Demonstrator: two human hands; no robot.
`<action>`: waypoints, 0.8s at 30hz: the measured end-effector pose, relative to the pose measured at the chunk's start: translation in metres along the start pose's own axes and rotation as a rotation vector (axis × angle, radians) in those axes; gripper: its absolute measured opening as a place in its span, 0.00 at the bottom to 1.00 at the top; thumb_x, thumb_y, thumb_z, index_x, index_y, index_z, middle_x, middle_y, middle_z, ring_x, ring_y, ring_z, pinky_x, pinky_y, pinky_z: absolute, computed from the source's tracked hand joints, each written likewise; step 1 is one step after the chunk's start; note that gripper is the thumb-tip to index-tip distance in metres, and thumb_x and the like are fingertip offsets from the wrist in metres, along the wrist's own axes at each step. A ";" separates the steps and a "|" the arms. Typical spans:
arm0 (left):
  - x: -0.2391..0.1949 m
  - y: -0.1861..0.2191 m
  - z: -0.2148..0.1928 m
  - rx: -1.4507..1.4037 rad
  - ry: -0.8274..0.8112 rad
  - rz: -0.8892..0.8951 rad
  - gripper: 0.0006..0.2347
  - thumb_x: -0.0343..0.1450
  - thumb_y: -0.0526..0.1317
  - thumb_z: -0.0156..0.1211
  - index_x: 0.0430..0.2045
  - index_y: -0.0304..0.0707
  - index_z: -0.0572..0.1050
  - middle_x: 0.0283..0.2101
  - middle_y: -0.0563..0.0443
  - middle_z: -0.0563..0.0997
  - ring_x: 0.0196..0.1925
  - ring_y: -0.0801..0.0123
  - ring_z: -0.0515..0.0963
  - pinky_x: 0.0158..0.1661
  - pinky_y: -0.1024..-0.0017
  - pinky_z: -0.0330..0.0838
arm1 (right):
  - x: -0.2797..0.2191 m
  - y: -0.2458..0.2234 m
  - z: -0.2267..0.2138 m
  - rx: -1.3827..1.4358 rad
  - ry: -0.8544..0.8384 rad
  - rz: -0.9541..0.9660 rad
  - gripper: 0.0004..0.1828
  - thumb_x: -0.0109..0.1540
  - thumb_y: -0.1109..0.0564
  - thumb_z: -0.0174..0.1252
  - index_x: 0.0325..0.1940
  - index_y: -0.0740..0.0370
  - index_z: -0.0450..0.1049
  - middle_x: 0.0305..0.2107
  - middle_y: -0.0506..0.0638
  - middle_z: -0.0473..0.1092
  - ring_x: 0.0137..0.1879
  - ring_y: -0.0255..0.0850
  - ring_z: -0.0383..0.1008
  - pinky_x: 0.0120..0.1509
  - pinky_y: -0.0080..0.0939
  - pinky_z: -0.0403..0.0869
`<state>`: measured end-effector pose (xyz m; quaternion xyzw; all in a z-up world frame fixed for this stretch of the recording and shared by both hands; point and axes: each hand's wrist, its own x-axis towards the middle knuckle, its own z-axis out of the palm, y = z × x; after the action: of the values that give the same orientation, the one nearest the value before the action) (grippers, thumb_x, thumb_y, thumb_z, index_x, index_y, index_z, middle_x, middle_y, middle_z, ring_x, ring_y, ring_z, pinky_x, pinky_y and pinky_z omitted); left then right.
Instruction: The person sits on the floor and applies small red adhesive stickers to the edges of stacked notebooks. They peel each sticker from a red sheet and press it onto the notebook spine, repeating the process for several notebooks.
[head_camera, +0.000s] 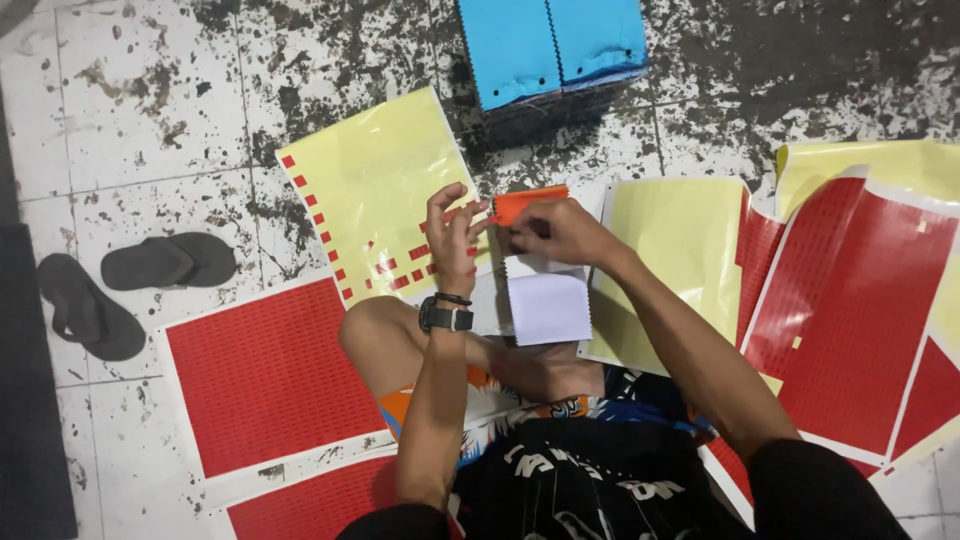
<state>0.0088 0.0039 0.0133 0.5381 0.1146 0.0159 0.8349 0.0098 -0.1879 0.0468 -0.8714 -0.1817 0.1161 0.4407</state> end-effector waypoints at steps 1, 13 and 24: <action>0.000 0.002 0.004 -0.001 -0.006 0.004 0.17 0.69 0.31 0.46 0.54 0.34 0.67 0.56 0.42 0.67 0.47 0.62 0.81 0.44 0.66 0.83 | 0.004 0.000 -0.002 -0.003 0.006 -0.002 0.12 0.57 0.56 0.68 0.43 0.61 0.80 0.32 0.61 0.78 0.42 0.61 0.80 0.48 0.59 0.76; -0.004 0.000 0.011 0.046 -0.056 -0.004 0.16 0.70 0.29 0.46 0.53 0.31 0.69 0.55 0.40 0.68 0.49 0.61 0.79 0.43 0.66 0.81 | 0.016 0.021 0.006 0.195 0.028 0.252 0.09 0.61 0.52 0.66 0.42 0.54 0.84 0.26 0.51 0.80 0.36 0.42 0.81 0.45 0.44 0.77; -0.009 0.004 0.016 0.282 -0.102 0.072 0.17 0.67 0.30 0.47 0.52 0.34 0.70 0.54 0.41 0.68 0.57 0.56 0.73 0.53 0.60 0.76 | 0.019 0.028 0.007 0.159 -0.005 0.270 0.08 0.62 0.53 0.64 0.43 0.57 0.83 0.29 0.53 0.79 0.39 0.46 0.79 0.47 0.46 0.76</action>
<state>0.0041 -0.0097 0.0248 0.6540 0.0536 0.0023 0.7546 0.0310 -0.1900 0.0198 -0.8500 -0.0540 0.1903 0.4883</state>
